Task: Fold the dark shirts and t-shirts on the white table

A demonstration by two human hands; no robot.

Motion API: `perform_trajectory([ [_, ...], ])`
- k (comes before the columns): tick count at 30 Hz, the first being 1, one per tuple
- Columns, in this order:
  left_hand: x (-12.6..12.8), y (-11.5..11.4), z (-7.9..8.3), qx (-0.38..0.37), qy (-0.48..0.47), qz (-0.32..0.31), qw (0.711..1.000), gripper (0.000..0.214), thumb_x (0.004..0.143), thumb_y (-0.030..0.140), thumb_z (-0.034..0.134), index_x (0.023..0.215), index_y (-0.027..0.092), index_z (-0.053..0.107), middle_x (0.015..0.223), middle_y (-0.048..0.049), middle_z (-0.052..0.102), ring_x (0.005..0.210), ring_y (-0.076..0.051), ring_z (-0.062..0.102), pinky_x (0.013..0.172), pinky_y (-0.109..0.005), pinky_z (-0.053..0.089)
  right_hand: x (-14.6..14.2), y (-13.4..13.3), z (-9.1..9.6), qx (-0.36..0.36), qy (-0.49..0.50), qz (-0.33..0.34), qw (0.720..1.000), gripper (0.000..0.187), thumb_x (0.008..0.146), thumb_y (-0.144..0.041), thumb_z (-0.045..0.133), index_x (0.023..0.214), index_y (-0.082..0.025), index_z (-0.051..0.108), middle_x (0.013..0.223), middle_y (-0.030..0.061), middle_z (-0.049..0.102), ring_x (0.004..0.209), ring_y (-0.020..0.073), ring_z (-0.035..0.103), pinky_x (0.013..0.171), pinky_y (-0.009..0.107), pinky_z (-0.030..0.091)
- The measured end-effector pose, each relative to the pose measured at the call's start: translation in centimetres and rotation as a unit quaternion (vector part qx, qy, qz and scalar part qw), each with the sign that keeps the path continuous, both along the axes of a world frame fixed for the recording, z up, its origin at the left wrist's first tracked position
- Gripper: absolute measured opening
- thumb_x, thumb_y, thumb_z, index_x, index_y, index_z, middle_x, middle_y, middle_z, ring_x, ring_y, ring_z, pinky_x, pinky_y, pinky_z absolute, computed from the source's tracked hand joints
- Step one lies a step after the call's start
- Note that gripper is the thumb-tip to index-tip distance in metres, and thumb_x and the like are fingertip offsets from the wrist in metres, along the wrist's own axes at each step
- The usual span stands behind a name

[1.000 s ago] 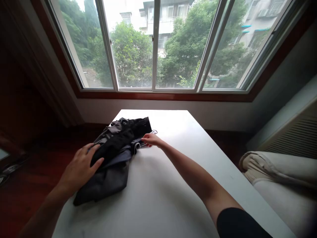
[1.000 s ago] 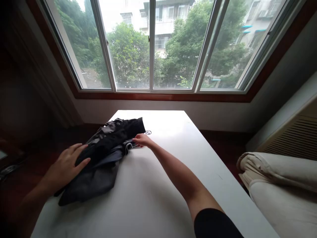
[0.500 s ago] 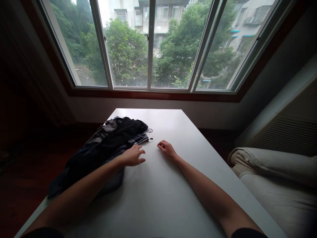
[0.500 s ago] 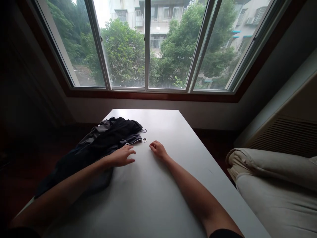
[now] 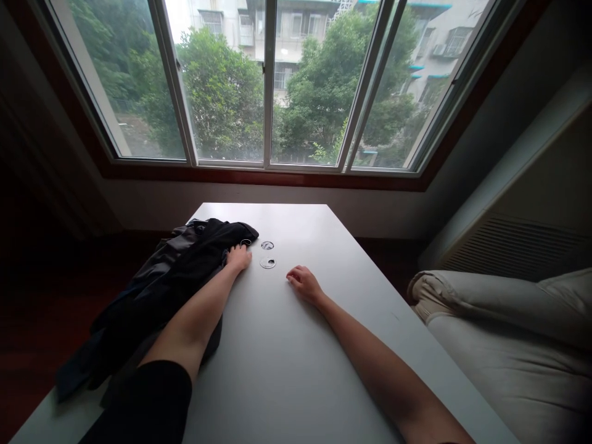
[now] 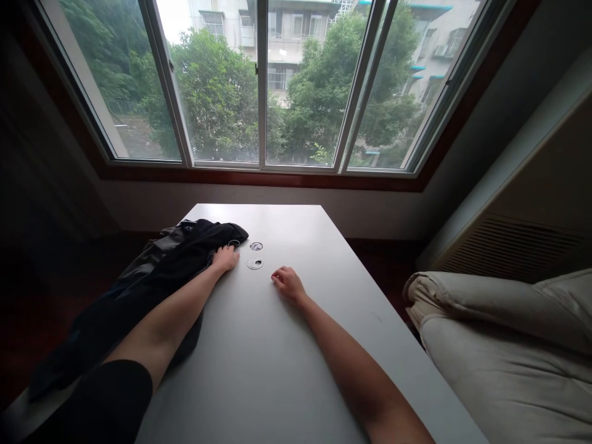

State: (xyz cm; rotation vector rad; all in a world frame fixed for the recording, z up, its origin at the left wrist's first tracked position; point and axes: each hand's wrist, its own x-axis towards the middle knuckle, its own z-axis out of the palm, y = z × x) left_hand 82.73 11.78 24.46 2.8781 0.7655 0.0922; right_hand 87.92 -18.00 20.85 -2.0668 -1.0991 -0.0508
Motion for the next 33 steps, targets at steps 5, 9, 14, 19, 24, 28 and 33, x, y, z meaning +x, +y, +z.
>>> perform_trajectory([
  [5, 1.3, -4.4, -1.3, 0.014, -0.096, 0.015, 0.995, 0.043, 0.099, 0.039, 0.048, 0.132, 0.017, 0.064, 0.159, -0.0196, 0.042, 0.148, -0.039, 0.034, 0.12, -0.06, 0.026, 0.0, 0.1, 0.1, -0.006, -0.007, 0.0, 1.0, 0.012, 0.095, -0.023, 0.062, 0.09, -0.023, 0.073, 0.098, 0.0054, 0.068, 0.094, 0.0212, 0.058, 0.086, 0.034, 0.047],
  [9, -0.4, -7.4, -2.8, -0.024, -0.232, -0.121, 0.965, 0.03, 0.096, 0.029, 0.056, 0.121, 0.02, 0.07, 0.155, -0.0137, 0.049, 0.145, -0.032, 0.039, 0.123, -0.052, 0.029, -0.1, 0.0, 0.2, -0.007, -0.012, -0.002, 1.0, 0.011, 0.096, -0.022, 0.063, 0.091, -0.023, 0.073, 0.098, 0.0052, 0.068, 0.096, 0.0213, 0.058, 0.087, 0.034, 0.047],
  [14, -4.9, -6.7, -3.5, -0.076, -0.219, -0.281, 0.931, 0.024, 0.097, 0.029, 0.057, 0.116, 0.024, 0.071, 0.138, -0.0085, 0.063, 0.131, -0.026, 0.055, 0.116, -0.043, 0.043, -0.6, -0.1, 0.3, -0.028, -0.046, -0.008, 0.999, 0.01, 0.096, -0.021, 0.063, 0.091, -0.023, 0.072, 0.101, 0.0051, 0.068, 0.099, 0.0219, 0.058, 0.09, 0.034, 0.047],
  [19, -7.9, -3.9, -2.9, -0.058, -0.19, -0.297, 0.934, 0.024, 0.097, 0.031, 0.056, 0.115, 0.023, 0.07, 0.133, -0.0094, 0.065, 0.126, -0.026, 0.059, 0.114, -0.044, 0.045, -2.3, 0.4, 0.8, -0.094, -0.158, -0.013, 0.983, 0.011, 0.098, -0.022, 0.059, 0.1, -0.022, 0.069, 0.107, 0.0089, 0.066, 0.103, 0.0241, 0.056, 0.093, 0.036, 0.046],
  [24, -9.9, -3.4, -2.7, -0.014, -0.166, -0.344, 0.924, 0.037, 0.095, 0.035, 0.061, 0.131, 0.024, 0.063, 0.142, -0.0115, 0.06, 0.133, -0.029, 0.054, 0.118, -0.048, 0.04, -3.5, 0.0, 1.0, -0.131, -0.185, 0.011, 0.974, 0.018, 0.096, -0.031, 0.064, 0.111, -0.021, 0.067, 0.118, 0.0111, 0.064, 0.111, 0.0267, 0.055, 0.1, 0.04, 0.045],
  [28, -10.6, -3.6, -1.9, 0.006, -0.141, -0.397, 0.907, 0.042, 0.096, 0.039, 0.06, 0.136, 0.025, 0.06, 0.143, -0.011, 0.058, 0.133, -0.029, 0.053, 0.118, -0.047, 0.039, -3.5, -0.7, 0.9, -0.115, -0.161, 0.025, 0.98, 0.023, 0.095, -0.031, 0.066, 0.115, -0.022, 0.067, 0.122, 0.01, 0.064, 0.115, 0.0262, 0.055, 0.103, 0.04, 0.045],
  [33, -8.7, -5.7, -1.2, -0.015, -0.127, -0.306, 0.944, 0.032, 0.093, 0.036, 0.062, 0.123, 0.024, 0.067, 0.136, -0.0106, 0.063, 0.127, -0.029, 0.056, 0.113, -0.044, 0.043, -3.0, -0.8, 0.9, -0.081, -0.121, 0.033, 0.989, 0.018, 0.093, -0.026, 0.067, 0.111, -0.024, 0.07, 0.12, 0.0087, 0.065, 0.115, 0.0254, 0.056, 0.103, 0.041, 0.045],
])
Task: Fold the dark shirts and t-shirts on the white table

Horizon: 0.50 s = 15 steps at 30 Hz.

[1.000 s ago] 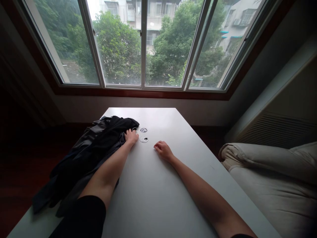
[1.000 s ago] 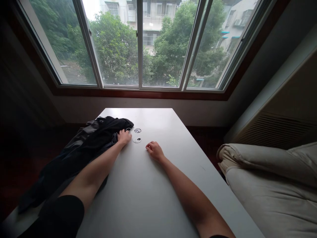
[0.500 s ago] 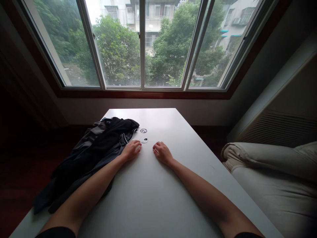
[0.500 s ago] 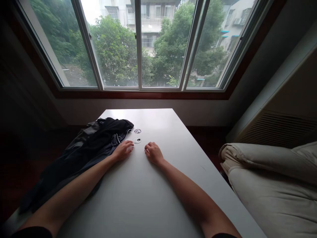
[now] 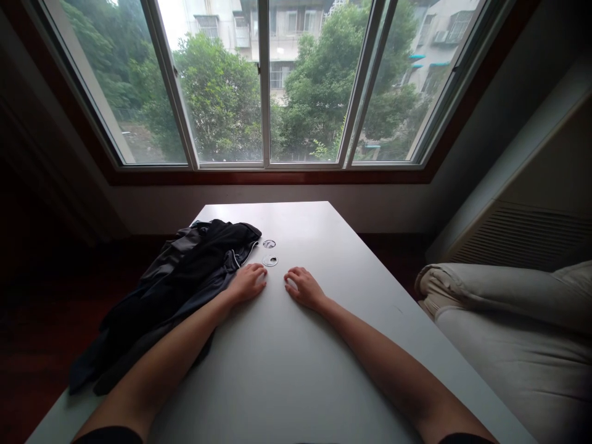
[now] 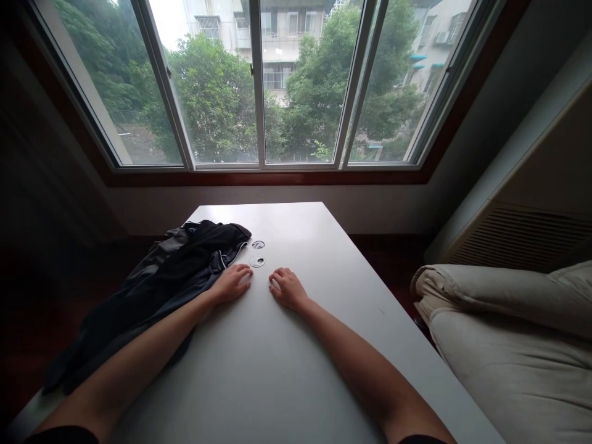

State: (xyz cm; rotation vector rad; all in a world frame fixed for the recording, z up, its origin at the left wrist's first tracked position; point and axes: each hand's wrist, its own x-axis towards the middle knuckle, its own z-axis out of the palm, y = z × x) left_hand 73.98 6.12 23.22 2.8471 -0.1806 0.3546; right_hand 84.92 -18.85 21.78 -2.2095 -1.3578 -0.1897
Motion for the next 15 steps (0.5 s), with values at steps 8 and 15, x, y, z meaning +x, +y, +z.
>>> perform_trajectory([
  [8, -0.3, -5.2, -1.7, -0.022, -0.032, 0.077, 0.996, 0.035, 0.095, 0.034, 0.06, 0.129, 0.025, 0.064, 0.144, -0.0129, 0.059, 0.133, -0.032, 0.052, 0.119, -0.051, 0.034, 0.2, 0.0, 0.1, 0.019, 0.024, 0.014, 0.999, 0.017, 0.093, -0.024, 0.066, 0.109, -0.024, 0.072, 0.119, 0.0087, 0.067, 0.115, 0.0258, 0.058, 0.104, 0.043, 0.046],
  [15, -2.3, -2.4, -1.1, -0.021, -0.01, -0.027, 0.999, 0.04, 0.099, 0.035, 0.056, 0.137, 0.026, 0.062, 0.15, -0.0096, 0.056, 0.141, -0.027, 0.048, 0.122, -0.043, 0.035, -1.0, -0.2, -0.2, -0.011, 0.003, 0.029, 1.0, 0.028, 0.091, -0.031, 0.069, 0.119, -0.026, 0.071, 0.133, 0.01, 0.064, 0.126, 0.0281, 0.056, 0.11, 0.046, 0.043],
])
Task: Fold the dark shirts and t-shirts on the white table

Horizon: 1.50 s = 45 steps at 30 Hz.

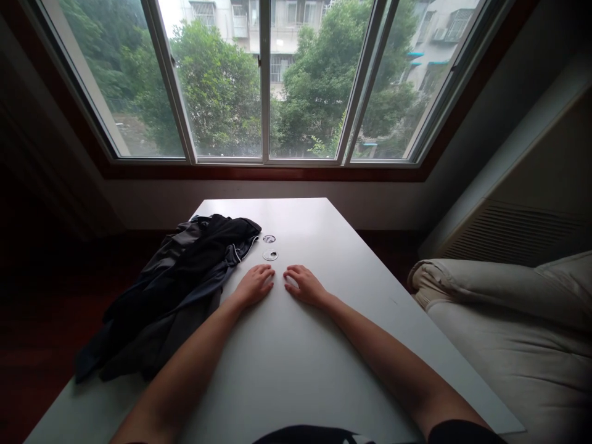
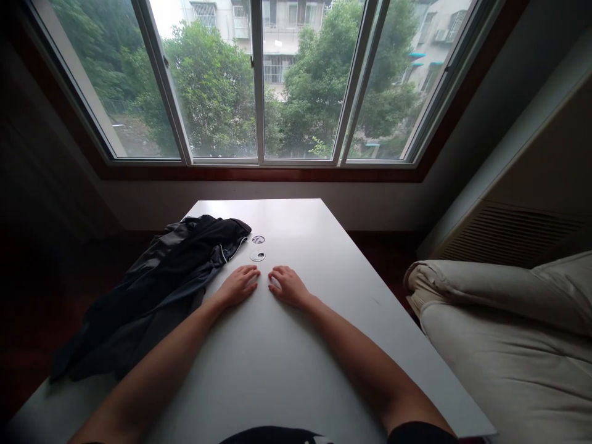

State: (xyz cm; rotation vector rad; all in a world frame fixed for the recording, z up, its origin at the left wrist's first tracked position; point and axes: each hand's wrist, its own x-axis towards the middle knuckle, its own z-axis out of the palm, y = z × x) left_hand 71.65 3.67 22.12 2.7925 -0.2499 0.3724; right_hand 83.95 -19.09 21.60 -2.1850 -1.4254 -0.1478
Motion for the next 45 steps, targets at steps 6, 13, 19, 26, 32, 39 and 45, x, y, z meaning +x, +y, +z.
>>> perform_trajectory([
  [6, 0.5, -0.7, -0.7, 0.025, 0.003, 0.038, 0.999, 0.044, 0.101, 0.04, 0.053, 0.143, 0.026, 0.056, 0.158, -0.0112, 0.047, 0.148, -0.03, 0.04, 0.125, -0.049, 0.028, 0.1, -0.4, 0.2, 0.002, -0.002, 0.01, 1.0, 0.028, 0.094, -0.033, 0.066, 0.121, -0.026, 0.071, 0.136, 0.0105, 0.064, 0.129, 0.0285, 0.056, 0.113, 0.047, 0.042],
  [13, 0.1, 1.0, -1.2, 0.032, 0.046, 0.017, 0.998, 0.054, 0.102, 0.048, 0.051, 0.152, 0.028, 0.049, 0.164, -0.0099, 0.04, 0.153, -0.029, 0.033, 0.128, -0.048, 0.021, 0.2, -0.6, -0.1, -0.002, 0.008, 0.011, 1.0, 0.031, 0.093, -0.033, 0.067, 0.123, -0.025, 0.07, 0.139, 0.0122, 0.063, 0.132, 0.0303, 0.056, 0.114, 0.05, 0.042],
  [19, -0.7, 1.5, -1.2, 0.015, 0.041, 0.067, 0.997, 0.05, 0.101, 0.046, 0.052, 0.148, 0.029, 0.053, 0.162, -0.0092, 0.044, 0.152, -0.029, 0.035, 0.128, -0.048, 0.022, 0.8, -1.2, -0.1, -0.007, 0.02, 0.037, 0.999, 0.034, 0.093, -0.032, 0.067, 0.127, -0.027, 0.07, 0.142, 0.0111, 0.062, 0.134, 0.0303, 0.055, 0.115, 0.05, 0.042],
  [26, -1.4, -0.4, -0.7, 0.02, 0.044, 0.077, 0.996, 0.049, 0.101, 0.046, 0.052, 0.147, 0.028, 0.053, 0.162, -0.0107, 0.043, 0.152, -0.031, 0.034, 0.127, -0.052, 0.022, 1.3, -2.5, 0.3, -0.01, 0.029, 0.059, 0.998, 0.035, 0.094, -0.031, 0.066, 0.129, -0.027, 0.07, 0.146, 0.0108, 0.06, 0.138, 0.031, 0.053, 0.117, 0.05, 0.041],
  [32, -1.9, -0.7, -0.9, 0.009, 0.033, 0.074, 0.997, 0.045, 0.101, 0.042, 0.054, 0.144, 0.029, 0.056, 0.16, -0.01, 0.045, 0.151, -0.031, 0.036, 0.127, -0.052, 0.023, 1.1, -3.0, 0.4, -0.003, 0.041, 0.052, 0.998, 0.037, 0.091, -0.032, 0.069, 0.128, -0.029, 0.071, 0.144, 0.0087, 0.061, 0.137, 0.0298, 0.054, 0.117, 0.047, 0.041],
  [39, -2.0, -0.5, -1.0, 0.016, 0.024, 0.07, 0.997, 0.046, 0.1, 0.042, 0.055, 0.144, 0.029, 0.056, 0.16, -0.0105, 0.046, 0.149, -0.031, 0.038, 0.126, -0.051, 0.025, 1.0, -2.9, 0.5, -0.023, 0.023, 0.049, 0.998, 0.036, 0.094, -0.033, 0.066, 0.129, -0.028, 0.069, 0.146, 0.0096, 0.059, 0.137, 0.0302, 0.053, 0.116, 0.049, 0.041],
  [45, -0.9, 1.6, -0.8, 0.022, 0.023, 0.036, 0.999, 0.046, 0.1, 0.044, 0.054, 0.143, 0.028, 0.058, 0.156, -0.0086, 0.05, 0.147, -0.027, 0.042, 0.125, -0.045, 0.029, 0.4, -2.4, 0.0, -0.005, 0.006, 0.019, 1.0, 0.03, 0.096, -0.032, 0.063, 0.125, -0.027, 0.07, 0.143, 0.0101, 0.061, 0.134, 0.03, 0.055, 0.115, 0.049, 0.042],
])
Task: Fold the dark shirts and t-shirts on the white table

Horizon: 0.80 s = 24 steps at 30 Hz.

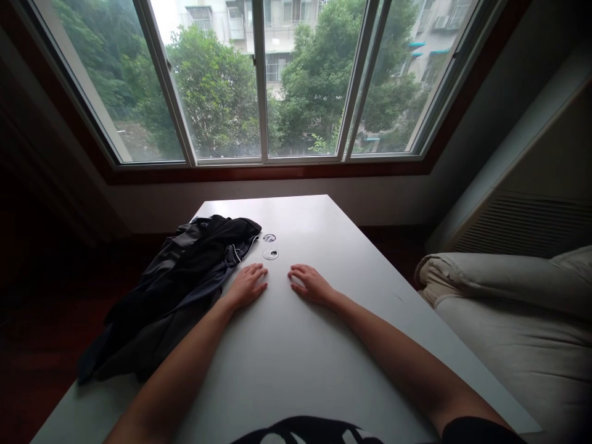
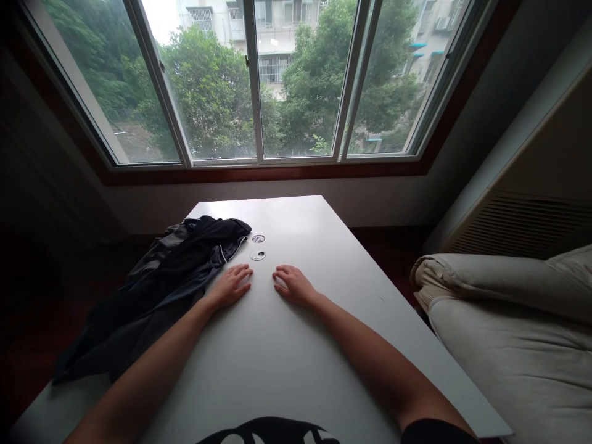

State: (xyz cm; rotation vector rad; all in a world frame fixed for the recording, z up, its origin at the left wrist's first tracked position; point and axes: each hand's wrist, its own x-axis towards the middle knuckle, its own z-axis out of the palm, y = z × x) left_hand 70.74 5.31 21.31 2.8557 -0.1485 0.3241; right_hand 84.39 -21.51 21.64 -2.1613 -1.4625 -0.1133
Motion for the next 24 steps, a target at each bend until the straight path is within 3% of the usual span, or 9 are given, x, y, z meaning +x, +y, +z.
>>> perform_trajectory([
  [6, 1.2, 1.3, -0.5, 0.004, 0.03, 0.006, 1.0, 0.057, 0.1, 0.052, 0.051, 0.152, 0.029, 0.05, 0.165, -0.0086, 0.04, 0.154, -0.029, 0.032, 0.127, -0.048, 0.022, -0.5, 0.7, -0.8, -0.029, -0.019, -0.027, 0.999, 0.046, 0.096, -0.045, 0.064, 0.139, -0.028, 0.063, 0.157, 0.0122, 0.049, 0.148, 0.0343, 0.039, 0.123, 0.054, 0.027],
  [11, 1.7, 1.1, -0.4, 0.019, 0.074, 0.022, 0.997, 0.075, 0.098, 0.071, 0.043, 0.16, 0.029, 0.039, 0.171, -0.0094, 0.026, 0.158, -0.034, 0.02, 0.127, -0.055, 0.015, -0.6, 1.0, -0.4, -0.113, -0.022, -0.021, 0.993, 0.058, 0.102, -0.055, 0.052, 0.153, -0.03, 0.05, 0.165, 0.0112, 0.037, 0.154, 0.0347, 0.029, 0.125, 0.056, 0.019],
  [14, 1.8, 0.6, -0.1, 0.041, 0.084, 0.043, 0.995, 0.082, 0.096, 0.077, 0.037, 0.162, 0.028, 0.035, 0.172, -0.0103, 0.023, 0.159, -0.035, 0.015, 0.127, -0.056, 0.01, -0.9, 1.5, 0.7, -0.158, -0.059, -0.029, 0.985, 0.06, 0.102, -0.055, 0.048, 0.155, -0.026, 0.047, 0.164, 0.0144, 0.037, 0.152, 0.0349, 0.031, 0.123, 0.055, 0.021],
  [19, 1.4, 0.2, 0.2, 0.056, 0.082, 0.035, 0.994, 0.076, 0.098, 0.072, 0.041, 0.161, 0.029, 0.037, 0.172, -0.008, 0.025, 0.159, -0.033, 0.017, 0.128, -0.054, 0.012, -1.0, 2.6, 1.7, -0.167, -0.078, -0.058, 0.981, 0.053, 0.097, -0.052, 0.056, 0.143, -0.026, 0.056, 0.146, 0.0151, 0.054, 0.135, 0.0328, 0.047, 0.114, 0.05, 0.034],
  [24, 0.9, 0.1, -0.1, 0.055, 0.076, 0.02, 0.995, 0.069, 0.1, 0.065, 0.043, 0.16, 0.029, 0.038, 0.171, -0.0076, 0.027, 0.159, -0.033, 0.019, 0.128, -0.055, 0.014, -0.4, 2.5, 0.4, -0.125, -0.06, -0.044, 0.989, 0.053, 0.101, -0.054, 0.051, 0.146, -0.026, 0.055, 0.157, 0.0133, 0.046, 0.147, 0.0318, 0.037, 0.121, 0.052, 0.026],
])
